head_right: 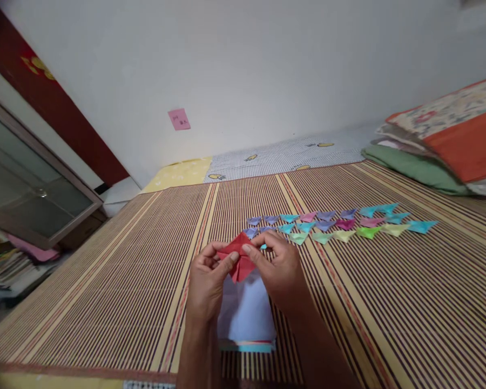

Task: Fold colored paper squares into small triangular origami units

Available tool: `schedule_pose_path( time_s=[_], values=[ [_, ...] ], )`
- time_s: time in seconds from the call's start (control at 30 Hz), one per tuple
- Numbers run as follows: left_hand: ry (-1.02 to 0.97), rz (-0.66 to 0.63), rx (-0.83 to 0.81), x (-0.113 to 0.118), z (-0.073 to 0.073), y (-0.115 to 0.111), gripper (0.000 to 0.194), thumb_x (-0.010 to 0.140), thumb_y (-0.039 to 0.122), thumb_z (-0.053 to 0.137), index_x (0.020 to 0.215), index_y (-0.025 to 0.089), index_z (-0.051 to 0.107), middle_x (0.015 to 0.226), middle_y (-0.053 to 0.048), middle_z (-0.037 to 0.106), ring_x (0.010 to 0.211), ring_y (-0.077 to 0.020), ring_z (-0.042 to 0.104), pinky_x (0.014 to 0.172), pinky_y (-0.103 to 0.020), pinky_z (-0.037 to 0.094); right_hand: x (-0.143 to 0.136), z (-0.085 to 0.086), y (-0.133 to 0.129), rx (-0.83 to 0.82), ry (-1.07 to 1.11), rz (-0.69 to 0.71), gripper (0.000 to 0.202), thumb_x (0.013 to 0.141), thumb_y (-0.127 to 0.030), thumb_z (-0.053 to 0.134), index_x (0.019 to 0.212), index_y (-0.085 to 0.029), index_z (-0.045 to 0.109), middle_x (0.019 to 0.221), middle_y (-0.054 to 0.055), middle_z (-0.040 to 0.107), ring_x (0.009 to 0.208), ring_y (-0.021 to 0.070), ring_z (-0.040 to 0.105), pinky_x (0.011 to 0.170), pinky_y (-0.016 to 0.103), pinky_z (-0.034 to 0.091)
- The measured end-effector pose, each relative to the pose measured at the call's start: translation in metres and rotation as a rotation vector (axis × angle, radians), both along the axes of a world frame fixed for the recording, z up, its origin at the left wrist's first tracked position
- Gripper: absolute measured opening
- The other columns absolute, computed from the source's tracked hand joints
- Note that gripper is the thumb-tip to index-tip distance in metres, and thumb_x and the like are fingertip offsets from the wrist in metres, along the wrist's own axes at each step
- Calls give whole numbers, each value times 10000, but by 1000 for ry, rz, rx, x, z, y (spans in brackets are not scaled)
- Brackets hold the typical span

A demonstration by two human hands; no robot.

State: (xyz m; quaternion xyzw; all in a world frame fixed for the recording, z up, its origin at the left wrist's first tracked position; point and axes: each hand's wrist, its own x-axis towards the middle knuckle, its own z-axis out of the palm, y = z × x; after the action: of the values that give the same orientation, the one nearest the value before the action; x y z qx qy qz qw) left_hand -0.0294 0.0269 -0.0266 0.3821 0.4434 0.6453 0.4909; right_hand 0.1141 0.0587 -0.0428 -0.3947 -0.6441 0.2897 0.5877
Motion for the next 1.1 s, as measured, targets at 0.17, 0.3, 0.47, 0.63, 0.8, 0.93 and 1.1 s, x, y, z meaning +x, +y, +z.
schedule_pose_path(
  time_s=[0.17,0.3,0.47,0.63,0.8,0.93,1.1],
  values=[
    [-9,36,48,3,1,1,352,711,254,894,1008,179,721,759,-2,748,624,-103,642,595,-192,515,-5,-2,1,0,96,47,133,894,-248,718,769,-216,688,950,46,700,941,221,663,820,344,499],
    [-72,20,39,2,-2,2,407,713,281,899,1069,177,731,738,-11,745,609,-108,642,590,-199,506,-6,0,-3,-82,134,131,134,915,-248,698,787,-212,678,815,15,685,785,188,646,749,332,501],
    [-71,-6,12,-2,-4,3,300,680,329,917,787,143,707,669,-4,703,591,-99,612,602,-202,493,-4,3,-6,-95,92,120,158,902,-240,700,753,-202,667,789,16,671,761,184,622,724,329,484],
    [6,-88,-26,-4,-2,1,289,677,298,919,809,139,716,719,-1,700,622,-102,597,614,-207,476,1,4,-3,-83,79,158,170,895,-232,698,734,-206,651,749,4,640,714,174,592,683,320,468],
    [54,-123,-18,-3,-4,0,247,737,326,872,840,128,768,750,-16,705,664,-116,594,655,-226,473,4,4,-2,-100,71,214,175,905,-252,693,740,-207,658,759,15,664,735,185,610,719,338,497],
    [60,-101,-5,-2,-4,-1,239,743,340,866,777,133,751,682,5,666,613,-103,552,612,-216,442,5,4,-3,-118,74,220,202,925,-265,675,733,-208,649,748,16,663,731,188,613,708,338,498],
    [52,-113,-19,2,0,-2,250,702,316,893,767,133,735,680,8,659,598,-98,549,599,-213,447,6,5,-3,-99,72,199,215,929,-247,658,720,-210,623,747,12,645,736,185,615,687,324,485]
  ],
)
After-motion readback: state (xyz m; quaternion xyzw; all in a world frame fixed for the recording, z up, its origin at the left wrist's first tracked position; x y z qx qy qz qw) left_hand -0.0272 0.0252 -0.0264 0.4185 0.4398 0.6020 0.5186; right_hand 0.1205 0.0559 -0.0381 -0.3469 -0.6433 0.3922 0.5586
